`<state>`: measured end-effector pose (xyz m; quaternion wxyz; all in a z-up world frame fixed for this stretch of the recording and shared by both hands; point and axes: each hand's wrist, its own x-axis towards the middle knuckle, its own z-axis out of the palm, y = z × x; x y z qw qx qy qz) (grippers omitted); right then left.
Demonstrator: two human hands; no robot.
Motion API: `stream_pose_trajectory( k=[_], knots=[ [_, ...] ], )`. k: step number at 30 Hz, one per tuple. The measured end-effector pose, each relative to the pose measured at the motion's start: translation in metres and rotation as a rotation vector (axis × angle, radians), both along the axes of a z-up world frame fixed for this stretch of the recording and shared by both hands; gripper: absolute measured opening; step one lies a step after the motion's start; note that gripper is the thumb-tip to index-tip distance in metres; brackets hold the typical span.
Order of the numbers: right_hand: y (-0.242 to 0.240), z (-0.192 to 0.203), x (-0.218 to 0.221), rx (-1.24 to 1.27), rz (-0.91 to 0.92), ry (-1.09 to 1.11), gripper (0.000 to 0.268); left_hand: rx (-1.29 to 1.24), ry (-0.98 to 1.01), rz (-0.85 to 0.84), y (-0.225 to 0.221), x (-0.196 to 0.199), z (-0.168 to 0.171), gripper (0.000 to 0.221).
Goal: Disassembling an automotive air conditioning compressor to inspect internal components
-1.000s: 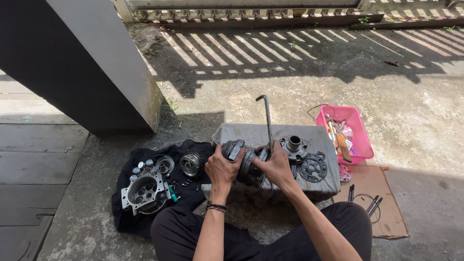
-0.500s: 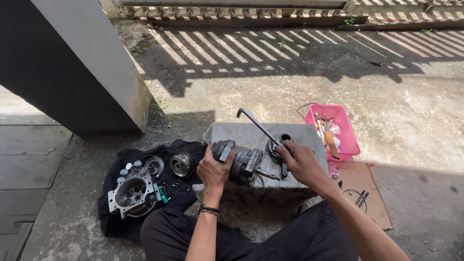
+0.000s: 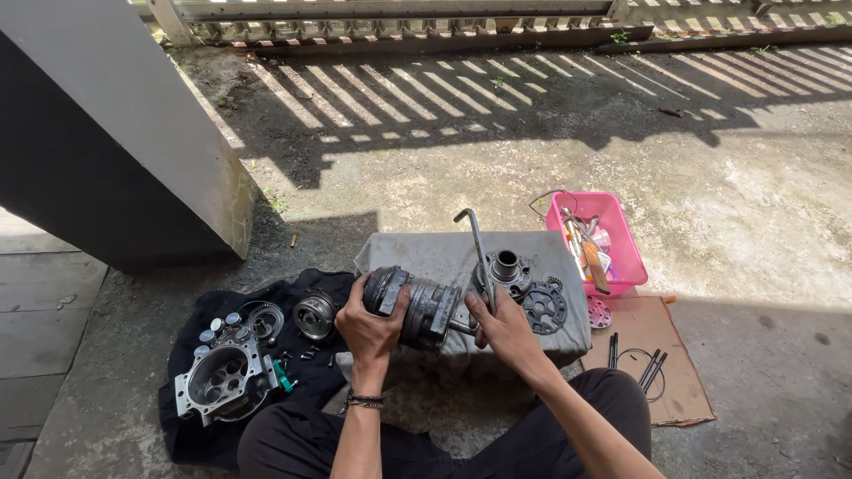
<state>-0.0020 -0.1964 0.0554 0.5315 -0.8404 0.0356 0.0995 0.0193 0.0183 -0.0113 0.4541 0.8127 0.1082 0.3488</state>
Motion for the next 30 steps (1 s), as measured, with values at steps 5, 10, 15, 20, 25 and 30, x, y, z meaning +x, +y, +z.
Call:
stream_pose_trajectory(
  k=[5, 10, 15, 20, 25, 30],
  knots=[
    [0.024, 0.027, 0.004, -0.062, 0.015, 0.031, 0.051, 0.188, -0.108, -0.017, 0.008, 0.003, 0.020, 0.072],
    [0.032, 0.037, 0.009, 0.176, 0.006, -0.020, 0.044, 0.496, -0.293, -0.046, 0.022, 0.021, 0.039, 0.069],
    [0.035, 0.011, 0.018, 0.272, 0.038, -0.039, 0.033, 0.770, -0.374, -0.011, 0.027, 0.039, 0.043, 0.070],
    [0.034, -0.032, 0.023, 0.486, -0.048, 0.028, 0.036, 0.893, -0.418, -0.040, 0.020, 0.045, 0.042, 0.070],
    [0.029, -0.020, 0.015, 0.601, -0.148, 0.026, 0.039, 0.884, -0.502, -0.105, 0.006, 0.050, 0.040, 0.064],
    [0.031, -0.002, 0.009, 0.695, -0.188, 0.002, 0.034, 0.964, -0.585, -0.172, -0.006, 0.055, 0.063, 0.059]
  ],
)
